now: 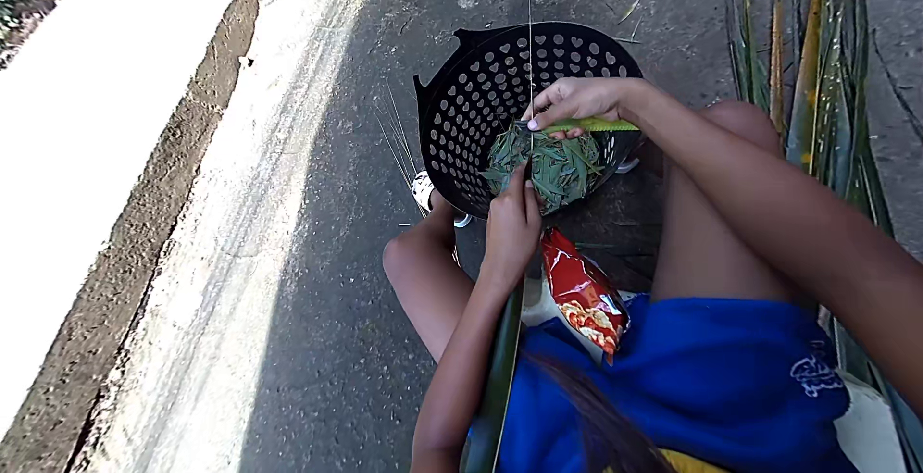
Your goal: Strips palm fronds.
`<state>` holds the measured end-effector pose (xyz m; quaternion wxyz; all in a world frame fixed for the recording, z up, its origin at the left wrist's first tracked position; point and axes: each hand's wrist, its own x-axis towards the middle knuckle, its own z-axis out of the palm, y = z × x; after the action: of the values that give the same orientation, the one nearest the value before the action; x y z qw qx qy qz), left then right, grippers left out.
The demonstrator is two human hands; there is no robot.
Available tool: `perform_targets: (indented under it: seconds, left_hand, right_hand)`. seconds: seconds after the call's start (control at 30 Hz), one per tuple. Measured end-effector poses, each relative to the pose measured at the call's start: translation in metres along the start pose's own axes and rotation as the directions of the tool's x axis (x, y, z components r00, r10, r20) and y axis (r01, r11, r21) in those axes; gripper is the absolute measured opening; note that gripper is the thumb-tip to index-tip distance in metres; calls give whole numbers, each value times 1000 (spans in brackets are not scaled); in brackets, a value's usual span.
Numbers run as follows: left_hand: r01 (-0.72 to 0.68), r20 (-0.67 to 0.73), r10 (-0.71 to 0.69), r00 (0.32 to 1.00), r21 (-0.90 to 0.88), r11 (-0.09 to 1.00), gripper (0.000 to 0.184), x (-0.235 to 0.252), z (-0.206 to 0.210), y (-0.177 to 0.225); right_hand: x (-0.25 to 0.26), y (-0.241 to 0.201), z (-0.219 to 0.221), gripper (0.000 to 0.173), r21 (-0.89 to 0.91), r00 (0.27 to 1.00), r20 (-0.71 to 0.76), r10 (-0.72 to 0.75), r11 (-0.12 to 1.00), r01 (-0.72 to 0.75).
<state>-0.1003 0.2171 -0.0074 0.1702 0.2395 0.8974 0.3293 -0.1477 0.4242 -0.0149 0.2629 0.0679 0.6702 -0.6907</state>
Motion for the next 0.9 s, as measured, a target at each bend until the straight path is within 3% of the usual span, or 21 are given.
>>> perform_targets:
  seconds: [0.2,0.27,0.4,0.5,0.63,0.8,0.9]
  left_hand:
    - [-6,5,6,1000,-10,1000,35,-2,0,0]
    - [6,4,-6,1000,11,1000,36,-2,0,0]
    - [0,-23,3,1000,152,988,38,-3,1,7]
    - [27,-48,-11,999,352,936,44,-8,3,15]
    - [61,-44,-46,998,446,893,49,-10,3,18]
    - [65,-65,-39,997,468,882,50,-10,7,19]
    - [69,-52,-50,997,479,875,51,-10,9,19]
  right_hand:
    - [-1,-4,-31,18,75,953,-296,-65,993,91]
    - [-10,-3,-26,19,85,975,-214,-62,993,82]
    - [-13,4,7,20,81,996,88,10,997,-17]
    - [-7,2,6,16,51,999,22,45,998,-46]
    - [-7,-6,-10,15,62,990,-137,34,998,-26]
    - [-10,2,12,18,26,991,107,80,996,-83]
    - [-5,4,16,16,34,992,88,88,995,-91]
